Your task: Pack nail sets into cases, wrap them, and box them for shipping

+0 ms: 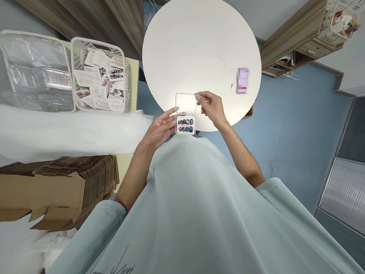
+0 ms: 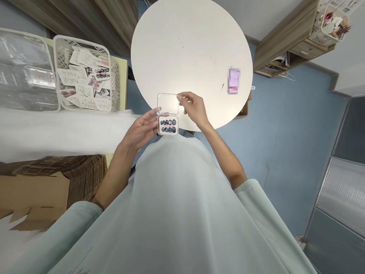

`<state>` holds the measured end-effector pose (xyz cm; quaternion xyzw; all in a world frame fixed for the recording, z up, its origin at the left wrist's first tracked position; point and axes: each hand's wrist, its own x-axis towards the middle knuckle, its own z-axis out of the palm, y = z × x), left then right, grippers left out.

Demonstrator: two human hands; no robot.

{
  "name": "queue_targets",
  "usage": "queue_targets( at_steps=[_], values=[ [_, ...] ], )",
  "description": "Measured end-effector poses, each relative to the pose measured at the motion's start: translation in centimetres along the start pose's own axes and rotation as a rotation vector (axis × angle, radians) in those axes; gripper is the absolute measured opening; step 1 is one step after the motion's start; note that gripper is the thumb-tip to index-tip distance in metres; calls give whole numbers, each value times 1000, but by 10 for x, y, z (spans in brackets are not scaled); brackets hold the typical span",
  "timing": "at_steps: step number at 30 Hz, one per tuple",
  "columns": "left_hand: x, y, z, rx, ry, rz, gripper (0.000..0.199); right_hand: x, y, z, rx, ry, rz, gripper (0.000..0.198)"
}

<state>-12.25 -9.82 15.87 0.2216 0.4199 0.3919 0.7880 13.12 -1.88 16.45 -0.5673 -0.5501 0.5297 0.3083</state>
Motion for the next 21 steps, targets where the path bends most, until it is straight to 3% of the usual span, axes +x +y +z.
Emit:
queue_targets(
  at_steps=[12,21],
  values=[
    [5,9,0,14,45,24,65,-46,-49,-4,-64,-16,-112,55],
    [15,21,3,3,73,52,55,-67,-37,0,-18,-113,-21,56]
  ],
)
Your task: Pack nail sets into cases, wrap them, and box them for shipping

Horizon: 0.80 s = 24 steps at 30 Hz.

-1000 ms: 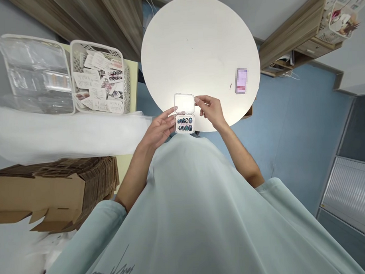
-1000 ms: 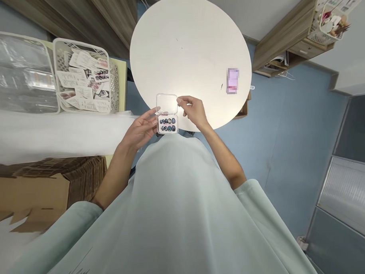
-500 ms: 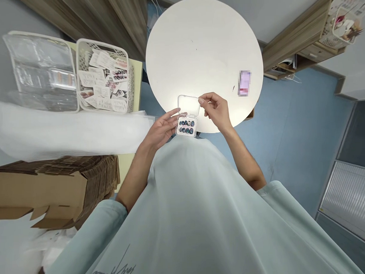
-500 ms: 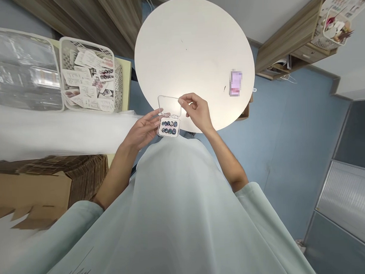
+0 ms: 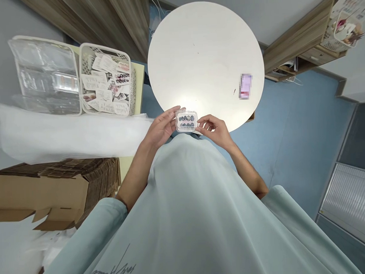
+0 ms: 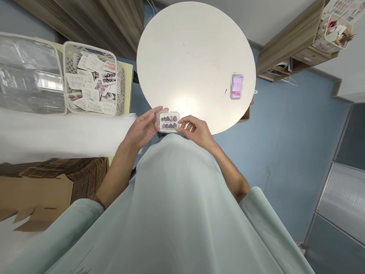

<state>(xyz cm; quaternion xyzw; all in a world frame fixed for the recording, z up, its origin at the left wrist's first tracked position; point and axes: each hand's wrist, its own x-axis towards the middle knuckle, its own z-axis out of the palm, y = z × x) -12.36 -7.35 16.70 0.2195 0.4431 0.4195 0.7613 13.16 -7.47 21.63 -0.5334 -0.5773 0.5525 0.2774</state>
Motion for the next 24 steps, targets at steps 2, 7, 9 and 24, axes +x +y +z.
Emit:
queue_targets(
  at_steps=[2,7,9,24],
  values=[
    [1,4,2,0,-4,7,56,0,4,3,7,5,24,57],
    [5,9,3,20,-1,15,66,3,8,5,21,4,80,54],
    [7,9,1,37,-6,26,69,5,10,4,44,5,111,55],
    [14,1,-1,249,-18,98,75,26,23,7,371,-42,342,69]
  ],
)
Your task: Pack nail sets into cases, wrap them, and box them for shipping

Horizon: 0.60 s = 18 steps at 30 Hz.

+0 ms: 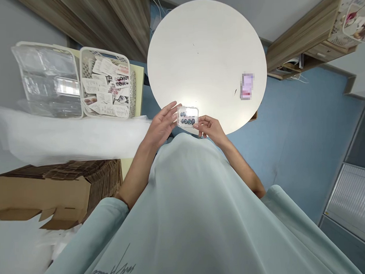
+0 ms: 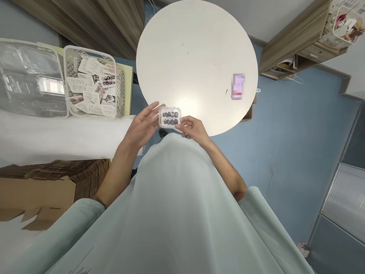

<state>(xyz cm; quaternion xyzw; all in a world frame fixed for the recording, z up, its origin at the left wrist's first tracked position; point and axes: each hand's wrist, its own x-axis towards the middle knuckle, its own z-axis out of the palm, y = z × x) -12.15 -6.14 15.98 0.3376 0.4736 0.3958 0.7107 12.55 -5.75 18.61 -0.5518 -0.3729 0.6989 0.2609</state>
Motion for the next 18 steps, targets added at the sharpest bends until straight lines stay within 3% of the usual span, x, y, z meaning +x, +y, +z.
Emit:
queue_targets(
  at_steps=[6,18],
  values=[
    [-3,-10,-1,228,51,-32,87,6,3,-11,-27,29,3,70],
    [4,-25,-6,311,186,-12,76,28,18,-9,-70,22,20,66]
  ],
)
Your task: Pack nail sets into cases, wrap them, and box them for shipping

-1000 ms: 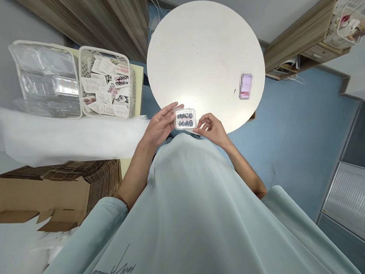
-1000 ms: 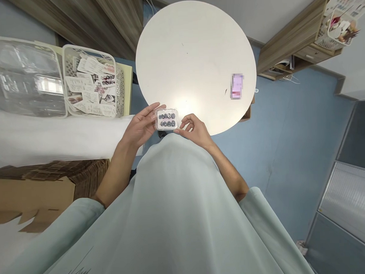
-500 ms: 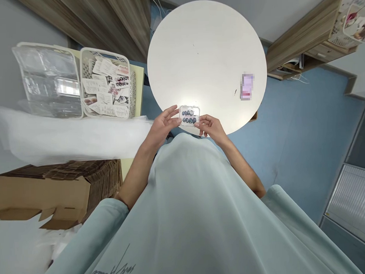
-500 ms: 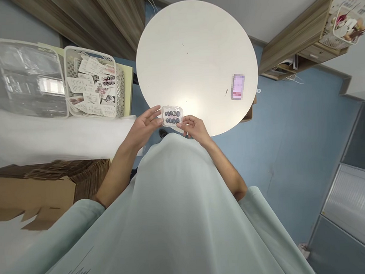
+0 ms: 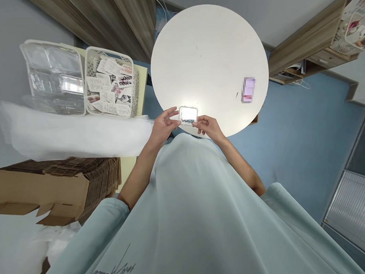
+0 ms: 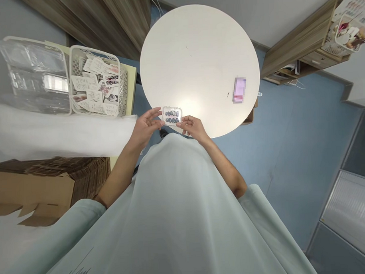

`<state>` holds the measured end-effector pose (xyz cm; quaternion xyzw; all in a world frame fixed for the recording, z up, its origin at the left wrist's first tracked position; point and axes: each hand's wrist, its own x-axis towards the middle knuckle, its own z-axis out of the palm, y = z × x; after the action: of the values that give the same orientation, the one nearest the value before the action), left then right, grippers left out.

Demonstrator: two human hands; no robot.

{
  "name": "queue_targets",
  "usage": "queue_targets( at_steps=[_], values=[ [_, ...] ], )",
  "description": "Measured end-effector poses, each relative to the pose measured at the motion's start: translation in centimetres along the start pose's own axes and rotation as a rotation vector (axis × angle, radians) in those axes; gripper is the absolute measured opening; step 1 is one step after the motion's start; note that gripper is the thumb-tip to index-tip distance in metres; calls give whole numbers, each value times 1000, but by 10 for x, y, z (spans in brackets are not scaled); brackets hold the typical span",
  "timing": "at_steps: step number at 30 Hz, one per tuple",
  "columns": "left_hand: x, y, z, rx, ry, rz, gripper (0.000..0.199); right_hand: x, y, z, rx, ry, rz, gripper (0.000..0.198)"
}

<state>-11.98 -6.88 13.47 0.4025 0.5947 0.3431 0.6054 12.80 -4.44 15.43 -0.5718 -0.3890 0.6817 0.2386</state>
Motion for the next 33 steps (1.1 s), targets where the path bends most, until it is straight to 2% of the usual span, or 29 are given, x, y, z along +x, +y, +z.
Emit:
queue_targets(
  at_steps=[6,10,14,19,25,29,33],
  values=[
    [14,-19,-6,14,94,-75,73,30,16,10,-36,-2,42,55],
    [38,-41,-12,53,169,-178,69,59,31,23,-90,-12,123,33],
    [68,-64,-11,107,204,-283,57,93,49,38,-200,51,219,10],
    [98,-88,-3,275,187,-346,53,126,74,51,-340,147,346,10],
    [109,-107,5,512,100,-387,50,137,90,52,-431,164,384,13],
    [107,-115,6,517,68,-362,49,135,92,52,-411,146,391,21],
    [103,-118,4,443,29,-362,59,133,92,52,-380,153,388,7]
  ],
)
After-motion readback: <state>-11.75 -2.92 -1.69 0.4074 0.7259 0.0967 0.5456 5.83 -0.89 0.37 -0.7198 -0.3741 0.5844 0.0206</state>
